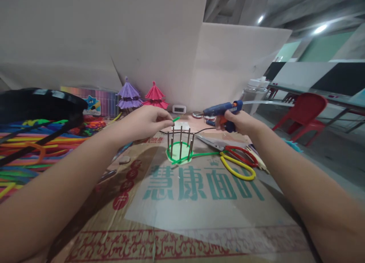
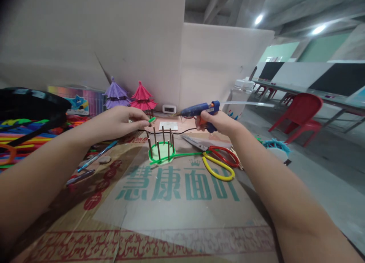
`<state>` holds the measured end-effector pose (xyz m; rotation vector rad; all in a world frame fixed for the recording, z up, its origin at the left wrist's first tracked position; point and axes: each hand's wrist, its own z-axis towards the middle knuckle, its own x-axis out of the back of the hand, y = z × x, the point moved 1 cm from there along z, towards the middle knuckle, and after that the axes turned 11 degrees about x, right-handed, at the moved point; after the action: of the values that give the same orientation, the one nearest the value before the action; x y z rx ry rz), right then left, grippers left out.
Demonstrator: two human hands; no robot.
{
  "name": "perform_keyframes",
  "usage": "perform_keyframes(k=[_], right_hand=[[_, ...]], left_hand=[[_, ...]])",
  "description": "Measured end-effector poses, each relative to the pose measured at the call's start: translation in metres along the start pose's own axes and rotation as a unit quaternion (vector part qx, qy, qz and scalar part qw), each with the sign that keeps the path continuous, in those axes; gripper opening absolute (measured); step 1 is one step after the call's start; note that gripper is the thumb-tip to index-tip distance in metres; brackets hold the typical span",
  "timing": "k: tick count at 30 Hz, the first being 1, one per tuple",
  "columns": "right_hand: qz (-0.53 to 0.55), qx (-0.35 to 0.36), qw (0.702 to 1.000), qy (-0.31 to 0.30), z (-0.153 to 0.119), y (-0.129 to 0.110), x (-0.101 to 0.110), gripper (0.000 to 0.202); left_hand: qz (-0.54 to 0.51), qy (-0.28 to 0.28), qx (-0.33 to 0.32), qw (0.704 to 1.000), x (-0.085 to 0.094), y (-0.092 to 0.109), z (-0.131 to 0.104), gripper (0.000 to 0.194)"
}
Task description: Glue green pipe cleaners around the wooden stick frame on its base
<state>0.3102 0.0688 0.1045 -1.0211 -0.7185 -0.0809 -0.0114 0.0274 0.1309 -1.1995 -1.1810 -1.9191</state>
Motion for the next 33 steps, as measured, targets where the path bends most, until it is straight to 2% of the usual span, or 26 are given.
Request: perform_keyframes(k=[2, 5, 8, 12, 15, 18, 23, 27, 33], right_hand=[[0.028, 0.009, 0.998, 0.054, 0.013, 0.008, -0.006, 0.061], [0.018, -0.007, 0.998, 0.055, 0.039, 0.020, -0.015, 0.051], [-0.076, -0.063, 0.994, 0.049, 0.064, 0.033, -0.025, 0.036], [-0.111, -0.094, 0.987, 0.074, 0.083, 0.052, -0.046, 0.030], [-0.104, -0.107, 0.986, 0.069, 0.086, 0.063, -0.064, 0.033], [-0.097, -0.111, 0.987, 0.057, 0.086, 0.069, -0.073, 0.034], [-0.101, -0.102, 0.989, 0.042, 0.084, 0.071, -0.064, 0.035], [-0.124, -0.103, 0.986, 0.034, 0.076, 0.066, -0.052, 0.035], [-0.131, -0.104, 0.985, 0.053, 0.063, 0.058, -0.059, 0.028]], left_hand=[[0.002, 0.020, -0.005, 1.000, 0.003, -0.003, 0.001, 0.037], [0.010, 0.054, -0.005, 0.999, 0.005, -0.007, 0.003, 0.037], [0.010, 0.082, 0.010, 0.997, 0.007, -0.008, 0.003, 0.037], [-0.018, 0.090, 0.023, 0.995, 0.009, -0.007, 0.001, 0.036], [-0.034, 0.088, 0.029, 0.995, 0.011, -0.006, -0.001, 0.034], [-0.035, 0.084, 0.031, 0.995, 0.012, -0.006, -0.001, 0.032], [-0.032, 0.084, 0.019, 0.996, 0.012, -0.005, -0.002, 0.034], [-0.027, 0.067, -0.003, 0.997, 0.010, 0.005, -0.007, 0.033], [-0.056, 0.037, -0.012, 0.998, 0.006, 0.018, -0.013, 0.030]])
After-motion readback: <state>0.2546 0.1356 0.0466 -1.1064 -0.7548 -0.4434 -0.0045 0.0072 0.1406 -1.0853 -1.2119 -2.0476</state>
